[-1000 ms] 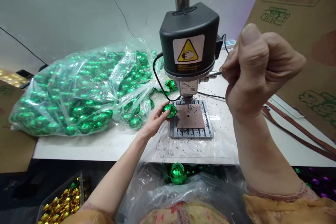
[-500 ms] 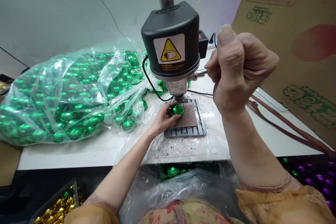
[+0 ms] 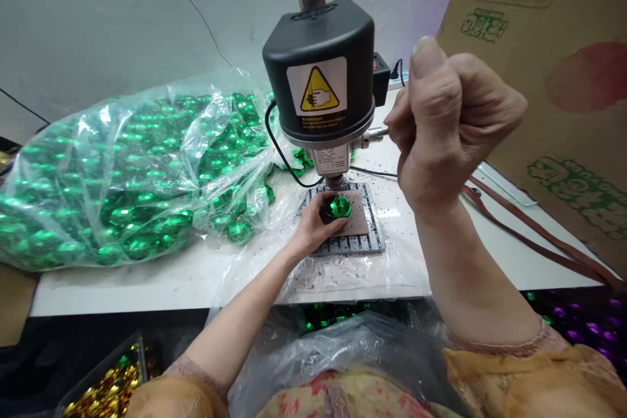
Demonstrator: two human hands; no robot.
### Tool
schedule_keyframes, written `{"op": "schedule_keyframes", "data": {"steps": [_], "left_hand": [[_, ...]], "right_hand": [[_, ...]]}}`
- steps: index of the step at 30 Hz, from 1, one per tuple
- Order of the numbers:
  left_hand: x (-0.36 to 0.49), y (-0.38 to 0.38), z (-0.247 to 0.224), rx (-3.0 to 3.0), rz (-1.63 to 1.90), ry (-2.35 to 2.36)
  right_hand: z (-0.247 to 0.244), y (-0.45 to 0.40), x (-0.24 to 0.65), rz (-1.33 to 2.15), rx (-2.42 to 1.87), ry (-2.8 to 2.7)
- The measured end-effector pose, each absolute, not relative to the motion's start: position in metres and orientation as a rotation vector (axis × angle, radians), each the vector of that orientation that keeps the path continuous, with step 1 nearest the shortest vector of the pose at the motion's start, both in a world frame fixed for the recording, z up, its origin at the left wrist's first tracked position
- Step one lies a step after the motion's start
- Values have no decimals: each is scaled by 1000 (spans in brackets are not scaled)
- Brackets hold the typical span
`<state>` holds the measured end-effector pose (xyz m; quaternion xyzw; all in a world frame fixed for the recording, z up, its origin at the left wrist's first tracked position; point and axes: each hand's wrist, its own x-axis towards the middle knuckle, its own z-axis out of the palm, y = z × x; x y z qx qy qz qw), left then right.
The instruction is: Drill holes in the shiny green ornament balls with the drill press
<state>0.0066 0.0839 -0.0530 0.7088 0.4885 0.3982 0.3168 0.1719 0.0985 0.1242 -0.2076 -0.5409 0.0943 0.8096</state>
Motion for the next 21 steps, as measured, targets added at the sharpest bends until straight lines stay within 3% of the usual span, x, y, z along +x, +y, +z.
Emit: {"op": "schedule_keyframes", "data": {"steps": [21], "left_hand": [[11,79,-60,1777,1135,1236]], "right_hand": [[91,89,172,106,-295,-1108]]}}
